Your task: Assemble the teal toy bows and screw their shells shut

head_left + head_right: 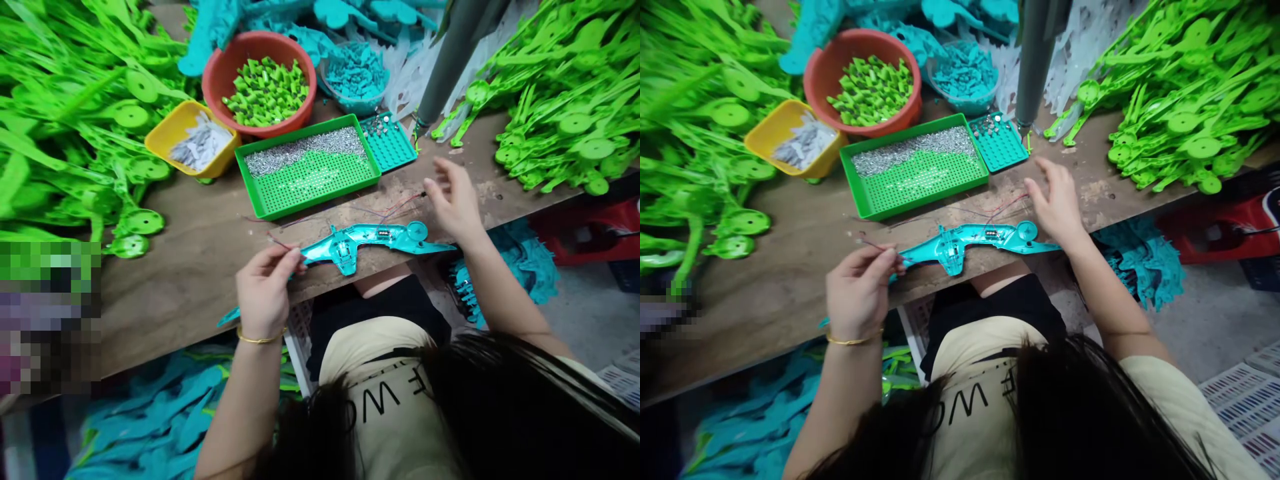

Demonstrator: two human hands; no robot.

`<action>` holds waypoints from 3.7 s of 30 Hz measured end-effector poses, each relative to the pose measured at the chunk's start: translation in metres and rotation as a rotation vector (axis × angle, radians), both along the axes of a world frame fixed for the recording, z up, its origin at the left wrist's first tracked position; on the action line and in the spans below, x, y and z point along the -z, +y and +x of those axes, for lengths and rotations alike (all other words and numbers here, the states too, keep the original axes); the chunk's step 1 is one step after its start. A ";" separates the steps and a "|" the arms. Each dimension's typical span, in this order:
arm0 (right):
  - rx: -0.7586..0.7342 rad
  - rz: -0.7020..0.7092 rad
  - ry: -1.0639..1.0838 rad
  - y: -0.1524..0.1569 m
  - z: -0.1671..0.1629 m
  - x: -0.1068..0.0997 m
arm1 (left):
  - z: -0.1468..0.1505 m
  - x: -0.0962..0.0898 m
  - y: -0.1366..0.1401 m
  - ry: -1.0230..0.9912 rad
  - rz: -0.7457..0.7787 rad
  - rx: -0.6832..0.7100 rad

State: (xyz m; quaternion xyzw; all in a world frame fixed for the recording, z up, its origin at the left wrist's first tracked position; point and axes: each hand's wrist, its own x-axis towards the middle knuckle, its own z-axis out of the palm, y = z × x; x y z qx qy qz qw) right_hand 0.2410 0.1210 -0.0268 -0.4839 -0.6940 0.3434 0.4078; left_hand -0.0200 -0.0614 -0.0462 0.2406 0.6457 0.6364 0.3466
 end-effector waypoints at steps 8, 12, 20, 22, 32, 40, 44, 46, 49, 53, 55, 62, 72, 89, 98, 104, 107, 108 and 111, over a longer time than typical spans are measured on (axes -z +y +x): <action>-0.596 0.115 -0.133 -0.081 -0.109 -0.019 | 0.048 0.000 0.015 0.415 0.056 0.117; -0.389 -0.183 0.310 -0.062 -0.103 -0.013 | 0.042 0.004 0.016 0.626 0.070 0.175; -0.665 -0.293 0.140 -0.048 -0.050 -0.043 | 0.007 0.031 0.006 1.062 -0.053 0.338; -0.824 -0.217 -0.248 -0.056 -0.059 -0.029 | 0.008 0.034 0.004 1.100 -0.089 0.348; -0.497 0.328 -0.832 -0.054 -0.051 -0.003 | 0.014 0.033 -0.004 1.132 -0.132 0.302; -0.511 0.412 -0.827 -0.061 -0.048 0.011 | 0.016 0.035 -0.005 1.110 -0.152 0.292; -0.513 0.251 -0.818 -0.067 -0.054 0.010 | 0.016 0.032 -0.005 1.136 -0.139 0.289; -0.500 0.164 -0.819 -0.069 -0.058 0.009 | 0.017 0.029 -0.005 1.182 -0.104 0.319; -0.495 0.070 -0.853 -0.070 -0.062 0.010 | 0.019 0.028 -0.005 1.201 -0.062 0.384; -0.527 0.059 -0.887 -0.071 -0.068 0.008 | 0.019 0.030 -0.004 1.132 -0.075 0.396; -0.562 0.071 -0.879 -0.073 -0.072 0.006 | 0.017 0.030 -0.004 1.106 -0.074 0.401; -0.624 0.053 -0.917 -0.075 -0.085 0.004 | 0.001 0.025 -0.003 0.992 -0.118 0.526; -0.658 0.037 -0.938 -0.070 -0.084 0.002 | 0.000 0.018 0.002 0.930 -0.094 0.509; -0.766 -0.080 -0.929 -0.070 -0.089 -0.005 | -0.012 0.032 -0.004 0.942 -0.124 0.176; -0.931 0.028 -1.143 -0.079 -0.083 -0.016 | -0.011 0.031 -0.005 0.925 -0.137 0.118; -0.795 0.198 -1.136 -0.055 -0.074 -0.033 | -0.022 0.031 -0.010 0.666 -0.094 0.037; -0.411 0.307 -1.027 -0.040 -0.070 -0.042 | -0.024 0.032 -0.012 0.548 -0.075 -0.011; -0.307 0.296 -0.943 -0.037 -0.069 -0.042 | -0.024 0.033 -0.012 0.539 -0.073 -0.026; -0.176 0.205 -0.596 -0.034 -0.061 -0.028 | -0.023 0.035 -0.012 0.523 -0.086 -0.056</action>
